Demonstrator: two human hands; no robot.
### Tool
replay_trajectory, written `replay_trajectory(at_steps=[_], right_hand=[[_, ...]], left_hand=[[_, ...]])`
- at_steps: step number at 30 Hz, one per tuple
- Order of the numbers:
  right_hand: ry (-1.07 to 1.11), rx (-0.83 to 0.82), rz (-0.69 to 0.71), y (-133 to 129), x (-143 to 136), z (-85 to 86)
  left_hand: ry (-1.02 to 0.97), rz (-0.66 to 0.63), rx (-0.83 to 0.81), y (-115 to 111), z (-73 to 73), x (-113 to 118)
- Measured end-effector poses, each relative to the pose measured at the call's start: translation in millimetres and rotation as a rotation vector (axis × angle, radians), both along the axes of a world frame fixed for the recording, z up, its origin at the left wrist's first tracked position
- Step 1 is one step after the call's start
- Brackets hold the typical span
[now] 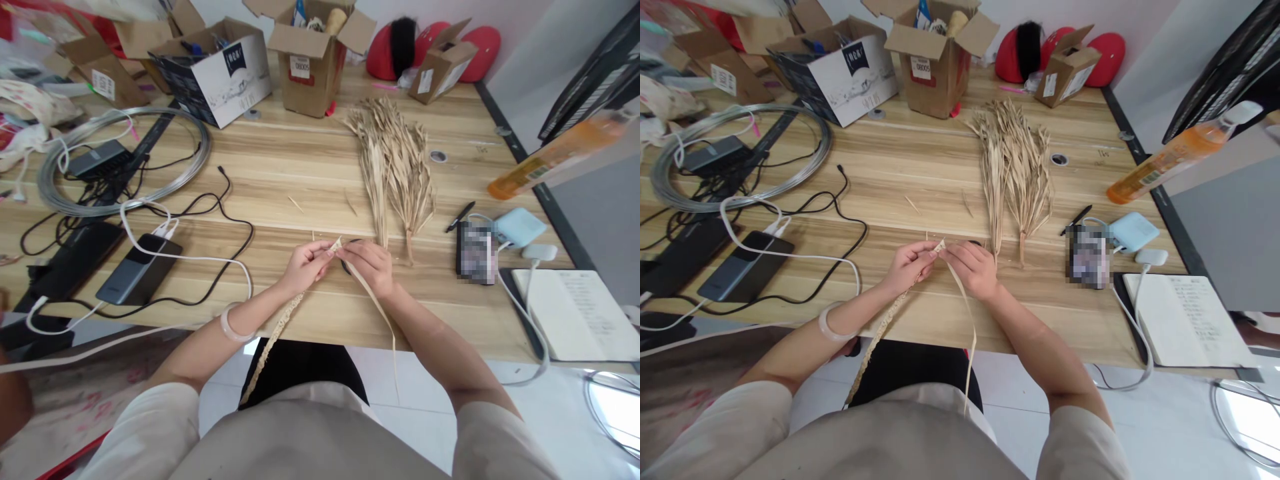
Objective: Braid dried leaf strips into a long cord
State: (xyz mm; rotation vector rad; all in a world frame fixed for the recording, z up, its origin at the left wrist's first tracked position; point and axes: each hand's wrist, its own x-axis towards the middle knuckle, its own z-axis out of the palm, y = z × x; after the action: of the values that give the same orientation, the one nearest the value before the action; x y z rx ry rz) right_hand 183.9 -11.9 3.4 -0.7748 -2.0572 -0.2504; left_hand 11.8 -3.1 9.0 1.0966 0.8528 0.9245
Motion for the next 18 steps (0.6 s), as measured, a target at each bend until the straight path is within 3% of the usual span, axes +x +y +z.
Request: replay_trajectory(at_steps=[12,15,18], right_hand=[[0.017,-0.001,0.012,-1.1,-0.9,-0.6],[0.12,-0.167,0.052,-1.1,-3.4,-1.5],[0.436,-0.472,0.059,-0.7,-7.9,-0.6]], left_hand=[[0.018,-0.002,0.005,1.0,-0.7,-1.0],[0.035,-0.009,0.026,1.2,-0.3,-1.4],[0.071,-0.039,0.059,1.2,-1.3,-2.8]])
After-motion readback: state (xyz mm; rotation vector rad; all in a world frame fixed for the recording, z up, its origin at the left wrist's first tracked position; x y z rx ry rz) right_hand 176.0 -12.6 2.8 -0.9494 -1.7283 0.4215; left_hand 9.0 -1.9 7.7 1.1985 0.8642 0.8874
